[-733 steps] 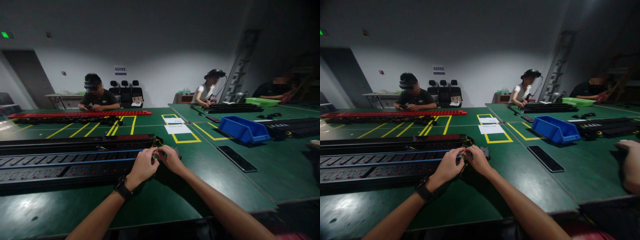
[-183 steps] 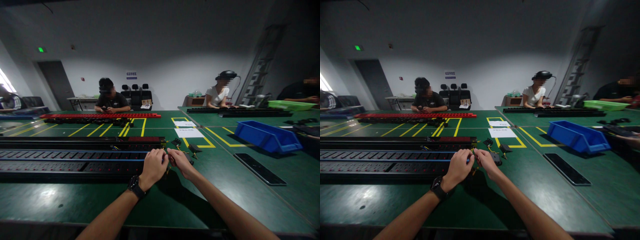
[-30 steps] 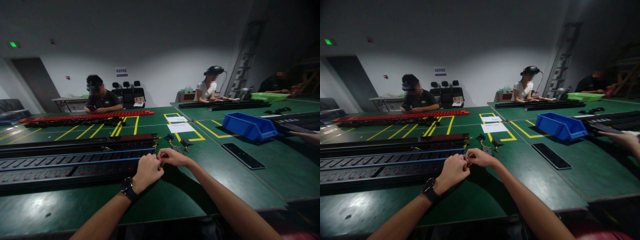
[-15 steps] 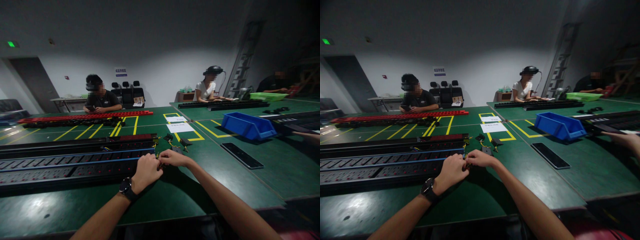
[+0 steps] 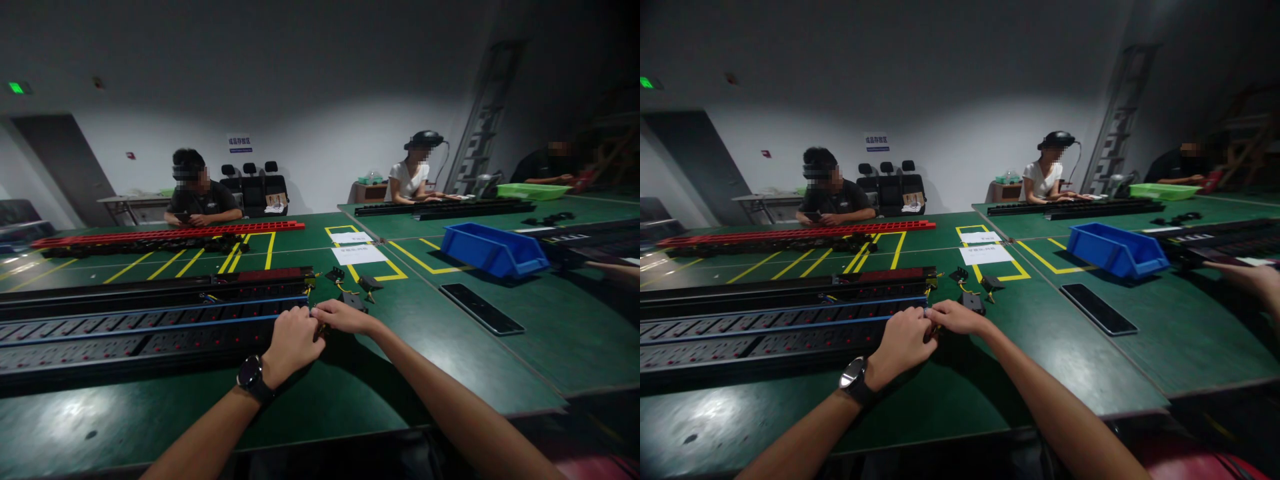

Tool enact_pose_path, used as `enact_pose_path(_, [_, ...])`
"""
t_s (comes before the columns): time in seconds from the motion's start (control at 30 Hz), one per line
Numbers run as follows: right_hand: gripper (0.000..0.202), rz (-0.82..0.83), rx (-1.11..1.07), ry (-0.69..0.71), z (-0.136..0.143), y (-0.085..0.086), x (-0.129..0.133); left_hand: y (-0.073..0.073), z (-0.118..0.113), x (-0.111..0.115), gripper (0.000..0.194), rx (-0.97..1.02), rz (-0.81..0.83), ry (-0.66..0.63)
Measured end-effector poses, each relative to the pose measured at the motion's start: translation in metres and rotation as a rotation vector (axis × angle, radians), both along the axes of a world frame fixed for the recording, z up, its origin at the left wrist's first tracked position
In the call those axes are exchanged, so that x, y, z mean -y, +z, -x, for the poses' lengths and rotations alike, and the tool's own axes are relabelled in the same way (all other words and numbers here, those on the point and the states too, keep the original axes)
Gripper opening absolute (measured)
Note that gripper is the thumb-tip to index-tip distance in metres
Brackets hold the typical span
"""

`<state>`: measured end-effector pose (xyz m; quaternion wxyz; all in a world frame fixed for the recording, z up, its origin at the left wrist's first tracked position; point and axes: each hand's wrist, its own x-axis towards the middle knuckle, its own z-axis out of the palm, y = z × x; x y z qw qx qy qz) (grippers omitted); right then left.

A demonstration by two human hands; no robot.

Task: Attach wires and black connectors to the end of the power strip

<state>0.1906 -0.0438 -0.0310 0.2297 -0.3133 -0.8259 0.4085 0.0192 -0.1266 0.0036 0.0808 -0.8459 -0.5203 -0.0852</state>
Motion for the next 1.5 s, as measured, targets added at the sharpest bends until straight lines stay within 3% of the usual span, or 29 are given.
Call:
enact_pose_path(1.03, [0.054, -0.038, 0.029, -0.051, 0.000, -0.004, -0.002, -0.002, -0.001, 0.000, 0.024, -0.018, -0.027, -0.020])
enact_pose_path(1.13, [0.046, -0.182, 0.037, -0.158, -0.002, 0.001, -0.001, 0.001, -0.003, 0.001, 0.024, -0.012, -0.028, -0.008])
enact_pose_path(1.3, [0.021, -0.498, 0.208, -0.469, -0.024, 0.019, -0.006, 0.002, -0.004, 0.001, 0.018, 0.004, 0.000, -0.021])
enact_pose_path(1.5, [0.025, -0.488, 0.447, -0.833, -0.074, 0.032, -0.020, -0.001, -0.002, -0.001, 0.018, -0.006, -0.025, -0.078])
